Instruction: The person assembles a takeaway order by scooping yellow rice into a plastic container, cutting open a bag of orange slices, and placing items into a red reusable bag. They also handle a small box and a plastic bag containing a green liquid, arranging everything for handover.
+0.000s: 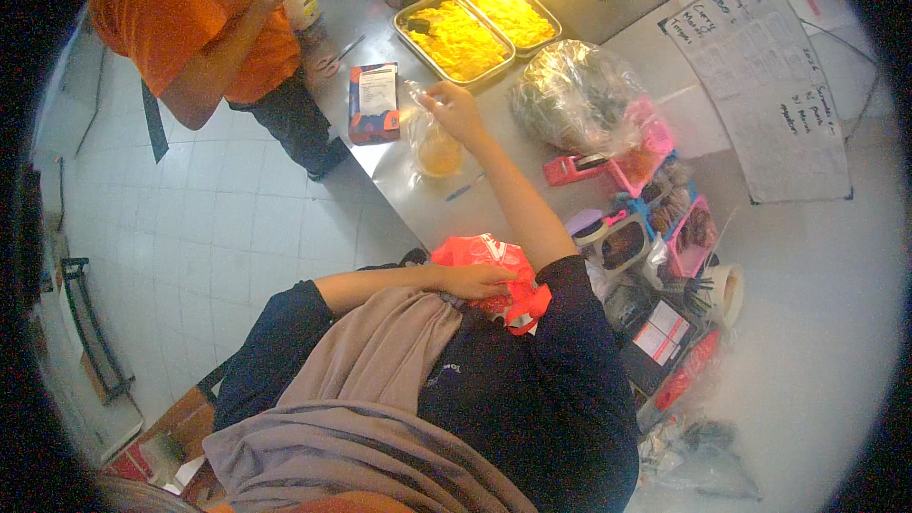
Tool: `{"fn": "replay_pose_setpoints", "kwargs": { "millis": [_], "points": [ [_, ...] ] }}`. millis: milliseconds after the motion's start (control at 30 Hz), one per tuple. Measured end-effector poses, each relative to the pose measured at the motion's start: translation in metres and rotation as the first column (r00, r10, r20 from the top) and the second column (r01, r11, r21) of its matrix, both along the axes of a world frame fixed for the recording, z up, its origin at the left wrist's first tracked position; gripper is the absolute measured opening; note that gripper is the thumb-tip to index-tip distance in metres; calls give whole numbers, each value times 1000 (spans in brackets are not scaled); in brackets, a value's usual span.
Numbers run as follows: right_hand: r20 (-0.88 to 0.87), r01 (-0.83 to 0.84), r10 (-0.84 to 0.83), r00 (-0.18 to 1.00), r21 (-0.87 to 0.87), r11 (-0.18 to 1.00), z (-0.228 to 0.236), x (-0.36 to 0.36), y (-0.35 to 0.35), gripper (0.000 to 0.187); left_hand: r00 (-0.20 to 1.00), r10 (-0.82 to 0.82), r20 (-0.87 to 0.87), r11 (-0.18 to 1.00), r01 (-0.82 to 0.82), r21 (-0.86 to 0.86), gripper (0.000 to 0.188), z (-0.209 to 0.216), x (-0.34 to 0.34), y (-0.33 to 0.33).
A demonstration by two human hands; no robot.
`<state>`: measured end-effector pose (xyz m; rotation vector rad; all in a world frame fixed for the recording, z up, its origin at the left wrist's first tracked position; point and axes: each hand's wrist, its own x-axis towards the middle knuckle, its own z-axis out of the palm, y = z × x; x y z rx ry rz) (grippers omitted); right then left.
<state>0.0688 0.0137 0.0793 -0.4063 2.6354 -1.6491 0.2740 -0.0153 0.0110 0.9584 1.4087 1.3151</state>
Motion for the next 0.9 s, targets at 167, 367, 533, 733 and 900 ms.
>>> {"fn": "replay_pose_setpoints", "kwargs": {
  "millis": [167,367,533,733,900],
  "points": [
    [94,41,-11,996,-327,944,9,12,21,14,975,67,-212,982,-27,189,27,-18,3,7],
    [64,194,-184,981,-235,952,59,58,63,25,874,224,-431,918,-41,394,18,12,1,-9],
    [150,321,-293,944,-213,923,106,93,95,31,772,433,-466,852,-181,491,22,14,-5,-18],
    [13,319,-319,948,-54,946,89,139,118,35,637,762,-119,627,-678,384,24,-1,-5,-31],
    [91,439,-436,895,-13,898,99,197,132,32,543,838,46,530,-832,164,28,9,-10,-36]
  ]
}}
